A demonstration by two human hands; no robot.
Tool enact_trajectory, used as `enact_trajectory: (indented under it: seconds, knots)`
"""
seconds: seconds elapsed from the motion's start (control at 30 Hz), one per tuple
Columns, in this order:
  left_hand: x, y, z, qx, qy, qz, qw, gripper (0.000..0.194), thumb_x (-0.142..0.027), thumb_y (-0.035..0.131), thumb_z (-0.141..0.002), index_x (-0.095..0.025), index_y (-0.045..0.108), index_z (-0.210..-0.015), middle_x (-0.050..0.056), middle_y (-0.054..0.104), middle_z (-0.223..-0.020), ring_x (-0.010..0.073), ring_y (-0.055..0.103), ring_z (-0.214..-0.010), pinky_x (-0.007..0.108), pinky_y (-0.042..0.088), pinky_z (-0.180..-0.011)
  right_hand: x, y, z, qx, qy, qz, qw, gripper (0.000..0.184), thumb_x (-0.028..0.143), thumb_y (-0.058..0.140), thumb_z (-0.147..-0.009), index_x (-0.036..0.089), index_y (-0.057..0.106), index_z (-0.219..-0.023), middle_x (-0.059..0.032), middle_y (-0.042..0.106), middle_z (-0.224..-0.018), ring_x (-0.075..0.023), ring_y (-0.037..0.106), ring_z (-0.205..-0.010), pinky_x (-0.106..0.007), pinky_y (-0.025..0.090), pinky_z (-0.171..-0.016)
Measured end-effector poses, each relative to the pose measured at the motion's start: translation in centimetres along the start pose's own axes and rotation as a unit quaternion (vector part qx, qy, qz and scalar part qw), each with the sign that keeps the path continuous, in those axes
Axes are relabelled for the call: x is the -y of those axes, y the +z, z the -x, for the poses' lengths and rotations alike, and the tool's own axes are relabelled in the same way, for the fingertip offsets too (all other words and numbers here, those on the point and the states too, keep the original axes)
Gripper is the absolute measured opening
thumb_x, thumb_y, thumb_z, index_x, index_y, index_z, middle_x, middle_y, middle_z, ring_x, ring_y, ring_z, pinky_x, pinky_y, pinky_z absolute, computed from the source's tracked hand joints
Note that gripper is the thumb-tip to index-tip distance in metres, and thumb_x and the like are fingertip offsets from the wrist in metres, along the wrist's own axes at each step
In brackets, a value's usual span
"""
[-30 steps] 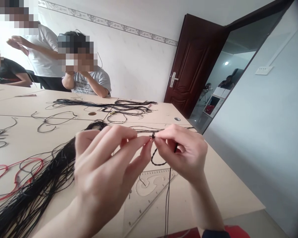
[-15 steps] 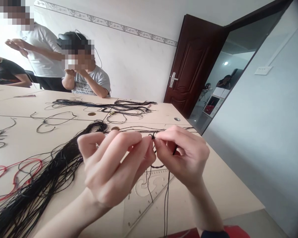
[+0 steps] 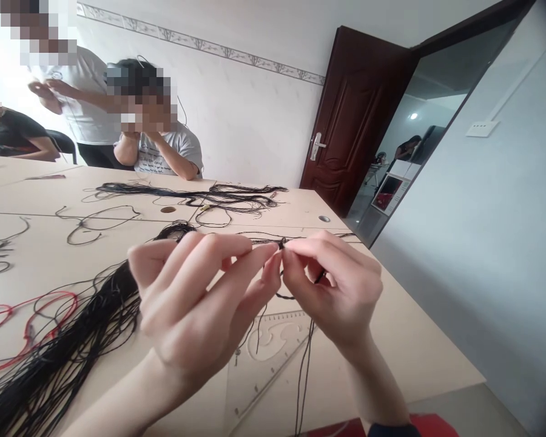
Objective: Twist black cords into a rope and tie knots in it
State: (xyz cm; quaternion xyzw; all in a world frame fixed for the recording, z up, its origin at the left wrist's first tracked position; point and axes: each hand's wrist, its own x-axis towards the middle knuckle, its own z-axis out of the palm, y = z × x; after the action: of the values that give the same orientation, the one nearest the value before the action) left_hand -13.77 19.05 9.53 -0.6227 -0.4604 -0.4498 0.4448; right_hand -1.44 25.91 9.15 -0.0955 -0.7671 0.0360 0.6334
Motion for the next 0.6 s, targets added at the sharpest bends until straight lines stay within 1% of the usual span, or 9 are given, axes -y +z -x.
enact_trajectory:
  seconds: [0.1, 0.2, 0.3, 0.37, 0.43, 0.53, 0.6]
  knots:
    - [0.0, 0.3, 0.2, -0.001, 0.005, -0.001, 1.0, 0.018, -0.01, 0.065, -0.072, -0.02, 0.059, -0.085, -0.002, 0.06, -0.076, 0.0097, 0.05, -0.058, 0.032, 0.031, -0.056, 0.1, -0.1, 0.2, 0.023, -0.023, 0.056, 0.998, 0.007, 0.012, 0.056, -0.079, 0.016, 0.059, -0.074, 0.0015, 0.051, -0.058, -0.0065, 0.041, -0.049, -0.019, 0.033, -0.043]
    - [0.1, 0.6, 0.5, -0.012, 0.029, -0.011, 0.999, 0.019, -0.01, 0.067, -0.071, -0.018, 0.06, -0.087, -0.001, 0.06, -0.077, 0.0094, 0.05, -0.058, 0.033, 0.03, -0.058, 0.2, -0.4, 0.3, 0.048, -0.028, 0.105, 0.993, 0.013, 0.017, 0.055, -0.082, 0.015, 0.058, -0.069, 0.0009, 0.049, -0.058, -0.0069, 0.038, -0.05, -0.02, 0.032, -0.044]
    - [-0.2, 0.8, 0.5, 0.008, 0.015, -0.03, 0.999, 0.015, -0.013, 0.063, -0.075, -0.02, 0.058, -0.087, -0.002, 0.06, -0.077, 0.0097, 0.05, -0.059, 0.033, 0.031, -0.06, 0.2, -0.5, 0.3, 0.063, -0.023, 0.116, 0.991, 0.016, 0.019, 0.053, -0.083, 0.015, 0.058, -0.068, 0.0013, 0.049, -0.058, -0.0063, 0.037, -0.05, -0.019, 0.032, -0.044]
    - [-0.4, 0.9, 0.4, 0.018, 0.006, -0.033, 0.999, 0.012, -0.012, 0.06, -0.077, -0.021, 0.057, -0.084, -0.003, 0.06, -0.075, 0.01, 0.05, -0.058, 0.033, 0.031, -0.059, 0.1, -0.6, 0.2, 0.069, -0.006, 0.101, 0.992, 0.014, 0.017, 0.053, -0.082, 0.014, 0.058, -0.069, 0.0022, 0.048, -0.057, -0.0057, 0.036, -0.049, -0.018, 0.032, -0.044]
    - [-0.6, 1.1, 0.2, 0.027, 0.009, -0.044, 0.999, 0.011, -0.012, 0.059, -0.077, -0.022, 0.056, -0.081, -0.003, 0.06, -0.075, 0.0111, 0.052, -0.058, 0.033, 0.03, -0.059, 0.0, -0.5, 0.0, 0.071, 0.025, 0.072, 0.995, 0.013, 0.015, 0.053, -0.08, 0.015, 0.057, -0.067, 0.0031, 0.047, -0.056, -0.0054, 0.037, -0.049, -0.017, 0.033, -0.045]
    - [-0.7, 1.4, 0.0, 0.036, 0.029, -0.07, 0.996, 0.008, -0.013, 0.058, -0.077, -0.02, 0.055, -0.079, -0.001, 0.061, -0.075, 0.0124, 0.055, -0.058, 0.034, 0.028, -0.06, 0.0, -0.4, -0.2, 0.069, 0.073, 0.02, 0.995, 0.014, 0.012, 0.055, -0.076, 0.015, 0.054, -0.063, 0.0045, 0.045, -0.054, -0.0047, 0.038, -0.049, -0.016, 0.035, -0.046]
    - [-0.5, 1.7, -0.1, 0.027, 0.045, -0.081, 0.995, 0.008, -0.012, 0.058, -0.077, -0.02, 0.054, -0.079, -0.001, 0.061, -0.075, 0.0118, 0.054, -0.056, 0.034, 0.027, -0.06, 0.0, -0.2, -0.2, 0.06, 0.097, -0.004, 0.993, 0.015, 0.01, 0.055, -0.075, 0.015, 0.053, -0.06, 0.0053, 0.043, -0.053, -0.0042, 0.038, -0.048, -0.016, 0.034, -0.045]
